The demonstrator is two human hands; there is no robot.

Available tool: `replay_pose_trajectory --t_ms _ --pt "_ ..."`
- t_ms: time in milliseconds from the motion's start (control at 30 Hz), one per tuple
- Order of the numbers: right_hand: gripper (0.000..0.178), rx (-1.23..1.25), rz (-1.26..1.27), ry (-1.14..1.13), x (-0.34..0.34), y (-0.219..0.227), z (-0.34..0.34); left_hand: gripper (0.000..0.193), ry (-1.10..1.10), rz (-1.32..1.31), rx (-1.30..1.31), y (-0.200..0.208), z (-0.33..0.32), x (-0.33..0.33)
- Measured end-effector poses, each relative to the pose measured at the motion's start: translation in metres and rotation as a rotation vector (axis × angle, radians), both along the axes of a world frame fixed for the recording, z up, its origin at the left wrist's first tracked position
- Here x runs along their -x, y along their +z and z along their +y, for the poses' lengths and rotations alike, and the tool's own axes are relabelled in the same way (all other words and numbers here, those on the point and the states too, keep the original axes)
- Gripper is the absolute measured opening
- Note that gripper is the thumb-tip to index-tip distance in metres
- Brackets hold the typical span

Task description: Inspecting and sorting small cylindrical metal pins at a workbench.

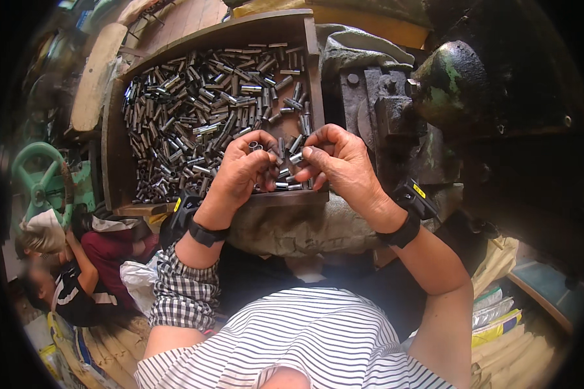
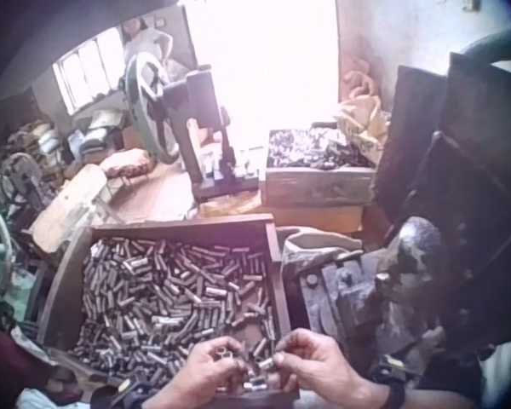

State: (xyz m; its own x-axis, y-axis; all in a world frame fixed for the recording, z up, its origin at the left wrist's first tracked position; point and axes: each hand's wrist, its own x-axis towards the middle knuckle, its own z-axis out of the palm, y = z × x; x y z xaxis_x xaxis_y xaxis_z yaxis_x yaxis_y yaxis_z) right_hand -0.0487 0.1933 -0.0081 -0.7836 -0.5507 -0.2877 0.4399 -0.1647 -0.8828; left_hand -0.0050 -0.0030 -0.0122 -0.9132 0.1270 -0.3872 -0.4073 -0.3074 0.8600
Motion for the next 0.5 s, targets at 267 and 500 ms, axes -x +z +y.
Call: replay_pose_trajectory --t_ms 267,500 --pt "0.018 0.016 -0.019 -0.042 -0.0039 -0.0030 -0.0012 0.015 0.079 -0.040 -0.136 0.0038 0.0063 -0.0015" --pt "0.016 0.098 -0.140 -0.039 -0.0032 -0.0053 0.0014 0.018 0.073 0.016 -0.161 0.0004 0.0091 -0.0041"
